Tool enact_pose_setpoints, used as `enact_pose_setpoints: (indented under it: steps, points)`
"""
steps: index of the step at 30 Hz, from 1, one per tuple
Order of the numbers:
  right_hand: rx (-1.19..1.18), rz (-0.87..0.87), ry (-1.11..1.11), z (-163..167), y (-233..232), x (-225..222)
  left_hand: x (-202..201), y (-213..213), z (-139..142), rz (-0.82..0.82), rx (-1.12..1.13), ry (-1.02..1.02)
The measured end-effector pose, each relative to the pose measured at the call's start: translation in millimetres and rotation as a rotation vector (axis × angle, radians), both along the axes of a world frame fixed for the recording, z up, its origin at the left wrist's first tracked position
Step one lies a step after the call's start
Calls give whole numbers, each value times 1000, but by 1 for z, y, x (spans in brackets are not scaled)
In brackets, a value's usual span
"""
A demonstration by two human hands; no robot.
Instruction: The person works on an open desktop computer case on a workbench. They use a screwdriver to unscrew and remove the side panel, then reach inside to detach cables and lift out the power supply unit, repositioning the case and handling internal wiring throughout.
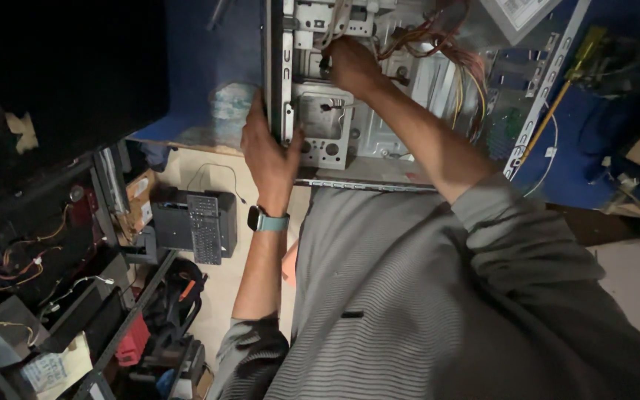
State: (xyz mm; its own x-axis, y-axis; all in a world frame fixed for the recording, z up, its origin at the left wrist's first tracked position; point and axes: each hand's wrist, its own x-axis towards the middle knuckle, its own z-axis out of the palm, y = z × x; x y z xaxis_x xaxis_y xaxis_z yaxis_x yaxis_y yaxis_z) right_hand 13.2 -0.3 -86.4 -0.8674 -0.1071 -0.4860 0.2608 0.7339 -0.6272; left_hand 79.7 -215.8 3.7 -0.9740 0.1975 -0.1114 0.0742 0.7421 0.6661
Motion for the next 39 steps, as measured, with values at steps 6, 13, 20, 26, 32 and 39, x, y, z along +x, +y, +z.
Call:
enact_pose_setpoints:
  steps: [6, 13, 20, 26, 32, 39]
  points:
    - [-36, -73, -187, 5, 1, -7, -1, 1, 0, 10, -6, -14]
    - [-234, 198, 182, 58, 29, 25, 0, 4, 3, 17, 20, -2]
    - [197, -119, 107, 102, 122, 99, -3, 6, 6, 50, 32, -50]
    - [441, 144, 427, 45, 103, 127, -3, 6, 2, 44, 5, 30]
    - [494, 188, 558, 7, 82, 105, -3, 5, 0, 37, 6, 64]
    - [788, 356, 558, -3, 85, 92, -5, 4, -4, 48, 27, 112]
